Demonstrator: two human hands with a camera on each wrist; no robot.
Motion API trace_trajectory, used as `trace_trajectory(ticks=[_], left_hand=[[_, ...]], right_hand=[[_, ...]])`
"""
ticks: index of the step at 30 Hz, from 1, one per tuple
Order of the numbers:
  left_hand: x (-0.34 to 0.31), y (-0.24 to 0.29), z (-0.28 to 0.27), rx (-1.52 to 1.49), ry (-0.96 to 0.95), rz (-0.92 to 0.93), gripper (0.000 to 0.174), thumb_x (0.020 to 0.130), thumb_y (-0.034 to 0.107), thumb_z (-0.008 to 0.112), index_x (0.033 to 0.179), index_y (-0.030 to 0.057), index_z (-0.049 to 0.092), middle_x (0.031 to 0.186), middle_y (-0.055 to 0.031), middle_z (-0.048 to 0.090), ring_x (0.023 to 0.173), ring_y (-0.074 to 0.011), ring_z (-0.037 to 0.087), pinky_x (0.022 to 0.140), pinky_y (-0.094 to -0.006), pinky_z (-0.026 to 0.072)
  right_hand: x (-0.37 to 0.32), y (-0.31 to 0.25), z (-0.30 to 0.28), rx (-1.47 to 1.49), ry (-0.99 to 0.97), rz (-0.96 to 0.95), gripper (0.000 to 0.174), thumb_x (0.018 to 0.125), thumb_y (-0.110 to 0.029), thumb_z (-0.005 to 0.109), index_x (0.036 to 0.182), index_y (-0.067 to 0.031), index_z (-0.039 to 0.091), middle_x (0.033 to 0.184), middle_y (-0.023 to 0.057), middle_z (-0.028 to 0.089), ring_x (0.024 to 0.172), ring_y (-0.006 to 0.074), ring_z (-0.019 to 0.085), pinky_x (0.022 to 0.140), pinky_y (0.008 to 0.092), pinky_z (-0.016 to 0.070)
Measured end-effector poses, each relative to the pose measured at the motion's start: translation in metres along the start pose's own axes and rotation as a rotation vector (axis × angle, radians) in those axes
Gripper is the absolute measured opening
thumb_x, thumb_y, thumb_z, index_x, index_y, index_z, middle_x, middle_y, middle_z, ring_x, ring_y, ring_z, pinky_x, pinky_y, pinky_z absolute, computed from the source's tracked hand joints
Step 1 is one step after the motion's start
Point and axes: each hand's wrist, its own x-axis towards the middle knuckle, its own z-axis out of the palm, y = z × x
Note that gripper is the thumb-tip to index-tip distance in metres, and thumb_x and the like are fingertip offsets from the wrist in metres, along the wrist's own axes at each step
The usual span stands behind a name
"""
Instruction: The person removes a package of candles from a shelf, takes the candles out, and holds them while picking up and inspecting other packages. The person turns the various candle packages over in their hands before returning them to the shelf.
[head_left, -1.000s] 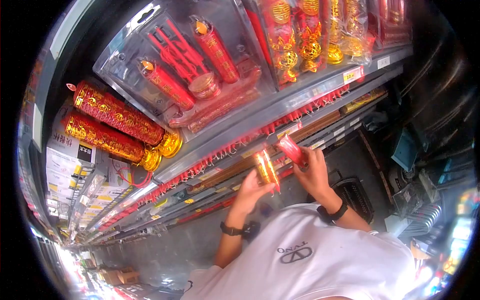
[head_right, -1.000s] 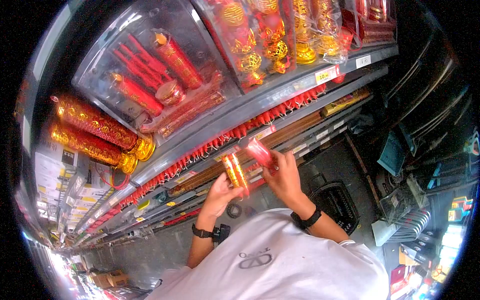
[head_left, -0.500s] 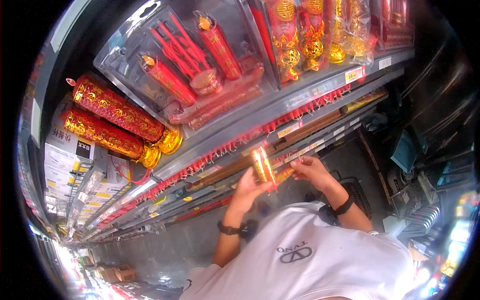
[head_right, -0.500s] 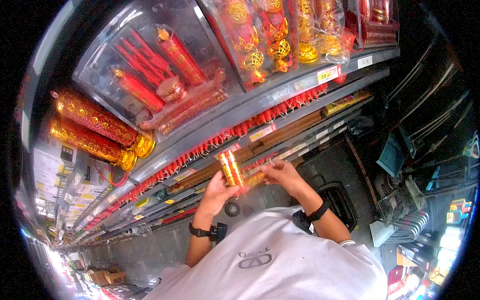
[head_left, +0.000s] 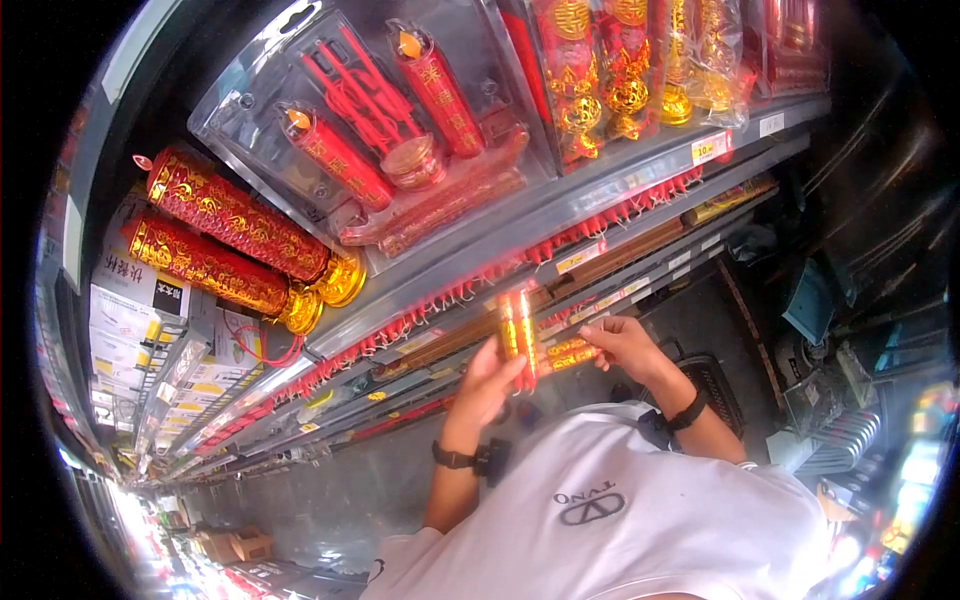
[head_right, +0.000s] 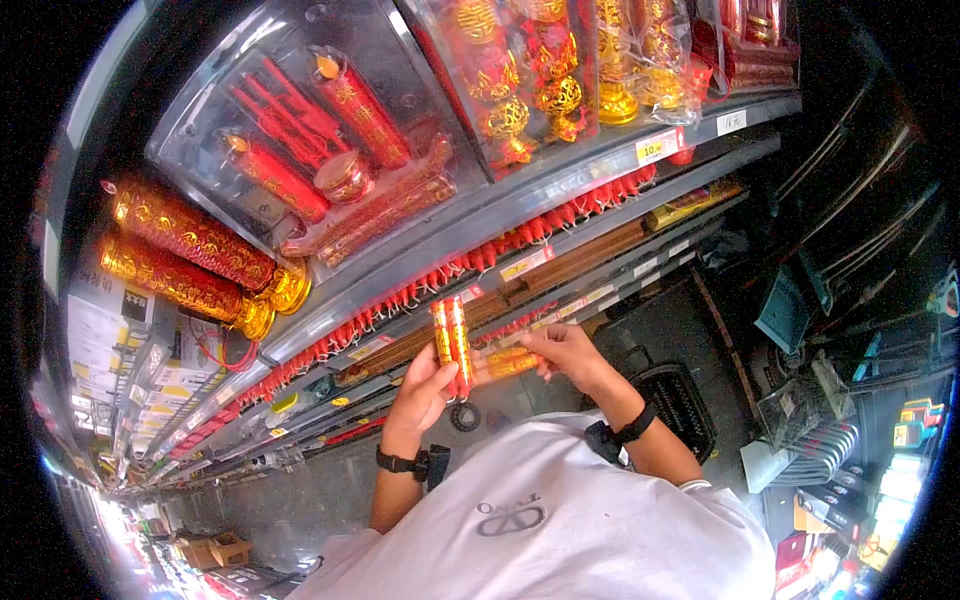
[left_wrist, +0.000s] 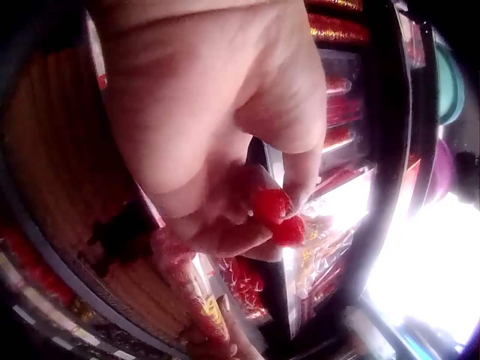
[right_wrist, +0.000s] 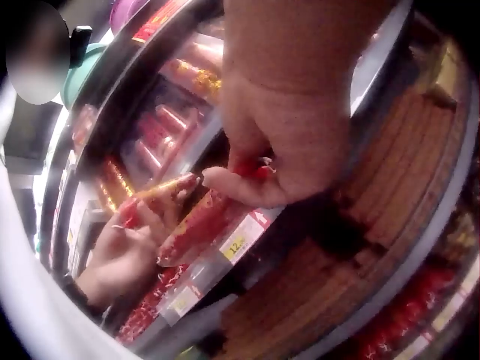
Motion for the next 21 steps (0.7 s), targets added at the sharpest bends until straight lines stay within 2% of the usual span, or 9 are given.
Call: trace_trajectory(ticks=[6,10,12,15,19,21], left_hand=[[0.002,-0.004,-0.009,0.01,-0.009,0.019,0.051,0.098,0.015,0.063,0.143,0.0018,0.04,0.127,-0.0147,0.062,0.1,-0.0201,0.066,0.085,-0.0339,0.0546],[-0.001,0.01,0.007,-0.012,-0.078,0.053,0.062,0.098,0.017,0.065,0.149,0.0021,0.035,0.139,-0.0137,0.055,0.116,-0.0229,0.063,0.094,-0.0356,0.0533],[-0.001,0.01,0.011,-0.01,-0.156,0.095,0.067,0.097,0.017,0.066,0.152,0.0023,0.031,0.144,-0.0126,0.051,0.124,-0.024,0.059,0.098,-0.0368,0.0524],[-0.001,0.003,0.006,0.056,-0.179,0.067,0.067,0.095,0.006,0.066,0.153,0.0011,0.031,0.146,-0.0129,0.05,0.131,-0.0254,0.055,0.101,-0.0368,0.0504],[0.002,0.0,0.008,0.151,-0.13,0.058,0.068,0.094,0.005,0.068,0.151,0.0019,0.031,0.147,-0.012,0.049,0.128,-0.0239,0.057,0.1,-0.0371,0.052],[0.003,-0.001,0.009,0.176,-0.104,0.091,0.065,0.094,0.003,0.068,0.149,0.0012,0.034,0.147,-0.0123,0.049,0.126,-0.0237,0.058,0.099,-0.0356,0.0521]], right_hand=[[-0.003,-0.002,0.003,0.109,0.018,-0.04,0.03,0.096,-0.031,0.071,0.1,-0.0013,0.068,0.078,0.0011,0.065,0.059,0.0075,0.06,0.054,0.021,0.0486],[-0.006,-0.007,0.005,0.212,0.069,-0.106,0.024,0.096,-0.025,0.071,0.105,-0.0035,0.064,0.083,0.0006,0.066,0.059,0.007,0.059,0.057,0.021,0.0491],[-0.006,-0.005,0.001,0.21,0.069,-0.119,0.026,0.097,-0.025,0.07,0.11,-0.0028,0.064,0.085,0.0006,0.066,0.06,0.0066,0.059,0.057,0.0206,0.0491],[-0.007,-0.005,0.0,0.194,0.038,-0.134,0.036,0.097,-0.027,0.07,0.121,-0.0017,0.062,0.091,0.002,0.069,0.065,0.0064,0.06,0.06,0.0206,0.0496],[-0.01,-0.006,0.006,0.251,-0.011,-0.125,0.045,0.098,-0.03,0.069,0.132,-0.001,0.061,0.1,0.0026,0.071,0.073,0.0056,0.061,0.065,0.0203,0.0498],[-0.01,-0.006,0.005,0.232,-0.03,-0.103,0.044,0.098,-0.03,0.068,0.131,-0.0015,0.062,0.101,0.002,0.071,0.075,0.0055,0.061,0.067,0.0202,0.0493]])
